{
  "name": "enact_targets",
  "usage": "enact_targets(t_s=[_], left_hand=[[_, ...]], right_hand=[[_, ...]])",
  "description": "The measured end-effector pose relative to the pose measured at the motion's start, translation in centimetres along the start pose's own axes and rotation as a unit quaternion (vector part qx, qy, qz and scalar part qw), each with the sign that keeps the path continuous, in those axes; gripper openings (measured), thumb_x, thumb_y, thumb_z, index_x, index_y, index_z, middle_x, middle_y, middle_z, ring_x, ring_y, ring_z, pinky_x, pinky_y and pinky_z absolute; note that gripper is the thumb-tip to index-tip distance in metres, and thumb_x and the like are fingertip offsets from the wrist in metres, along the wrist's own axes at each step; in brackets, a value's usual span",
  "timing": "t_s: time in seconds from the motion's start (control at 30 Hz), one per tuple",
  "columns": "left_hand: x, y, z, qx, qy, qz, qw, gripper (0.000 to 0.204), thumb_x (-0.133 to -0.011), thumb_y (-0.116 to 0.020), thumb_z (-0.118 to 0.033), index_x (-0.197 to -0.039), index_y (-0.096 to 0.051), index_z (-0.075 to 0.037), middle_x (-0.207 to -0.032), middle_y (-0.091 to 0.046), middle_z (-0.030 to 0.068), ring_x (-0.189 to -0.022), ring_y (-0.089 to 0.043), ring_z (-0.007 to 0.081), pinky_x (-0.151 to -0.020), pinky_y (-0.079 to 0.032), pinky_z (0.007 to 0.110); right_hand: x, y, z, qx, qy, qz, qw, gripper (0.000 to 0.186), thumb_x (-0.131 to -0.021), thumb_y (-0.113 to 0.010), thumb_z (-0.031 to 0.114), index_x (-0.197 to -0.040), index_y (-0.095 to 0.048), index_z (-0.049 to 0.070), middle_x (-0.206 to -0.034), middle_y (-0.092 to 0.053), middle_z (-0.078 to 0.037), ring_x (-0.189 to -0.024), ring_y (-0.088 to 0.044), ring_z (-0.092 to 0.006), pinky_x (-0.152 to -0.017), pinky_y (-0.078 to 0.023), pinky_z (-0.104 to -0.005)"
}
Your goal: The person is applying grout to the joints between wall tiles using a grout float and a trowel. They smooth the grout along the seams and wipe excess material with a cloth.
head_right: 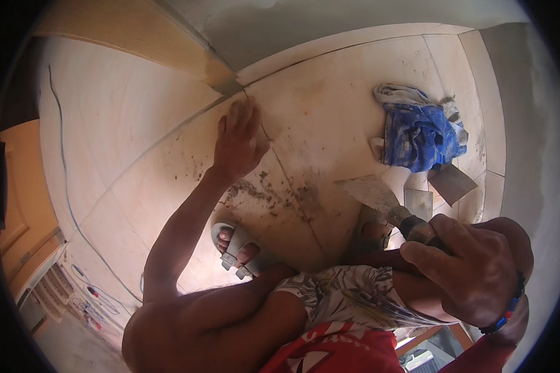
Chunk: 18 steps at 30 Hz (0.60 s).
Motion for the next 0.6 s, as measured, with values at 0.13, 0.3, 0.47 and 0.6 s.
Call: enact_targets(t_s=[0.13,0.3,0.47,0.6], left_hand=[[-0.1,-0.2,0.8,-0.035,0.001,-0.012,0.999,0.077,-0.081,-0.067,-0.038,-0.143,-0.037,-0.002,-0.150,-0.031,0.0170,-0.129,-0.033,0.0395,-0.103,-0.031,0.049],[-1.7,-0.1,0.6,-0.035,0.008,-0.023,0.999,0.077,-0.084,-0.064,-0.043,-0.145,-0.035,-0.007,-0.150,-0.032,0.0176,-0.126,-0.036,0.0394,-0.100,-0.034,0.050],[-2.5,-0.5,0.7,-0.051,0.033,-0.004,0.998,0.077,-0.086,-0.060,-0.049,-0.147,-0.033,-0.009,-0.152,-0.030,0.0175,-0.128,-0.035,0.0408,-0.101,-0.035,0.053],[-1.9,-0.6,1.0,-0.058,0.055,0.009,0.997,0.078,-0.086,-0.060,-0.049,-0.147,-0.033,-0.008,-0.152,-0.029,0.0175,-0.131,-0.033,0.0408,-0.103,-0.033,0.053]], right_hand=[[0.4,-1.1,-0.4,-0.040,0.026,-0.021,0.999,0.034,-0.056,-0.072,0.010,-0.090,-0.070,0.005,-0.077,-0.060,-0.011,-0.059,-0.063,-0.0224,-0.047,-0.047,-0.0340],[0.7,-0.1,-0.2,0.005,0.027,-0.002,1.000,0.034,-0.056,-0.072,0.013,-0.089,-0.068,0.004,-0.076,-0.059,-0.011,-0.057,-0.061,-0.0233,-0.045,-0.043,-0.0353],[1.2,-0.2,-0.6,0.005,-0.005,-0.017,1.000,0.031,-0.058,-0.071,0.016,-0.088,-0.068,0.005,-0.075,-0.060,-0.010,-0.055,-0.060,-0.0230,-0.046,-0.040,-0.0364],[1.6,-0.7,-0.9,-0.013,-0.029,-0.027,0.999,0.025,-0.063,-0.070,0.017,-0.086,-0.066,0.009,-0.081,-0.065,-0.012,-0.059,-0.061,-0.0238,-0.052,-0.038,-0.0374]])
Point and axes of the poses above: each hand's wrist, its own x-axis away from the middle knuckle, its own y-axis out of the back of the hand, z = x × y, the point moved 7 cm from there along -x, towards the middle knuckle
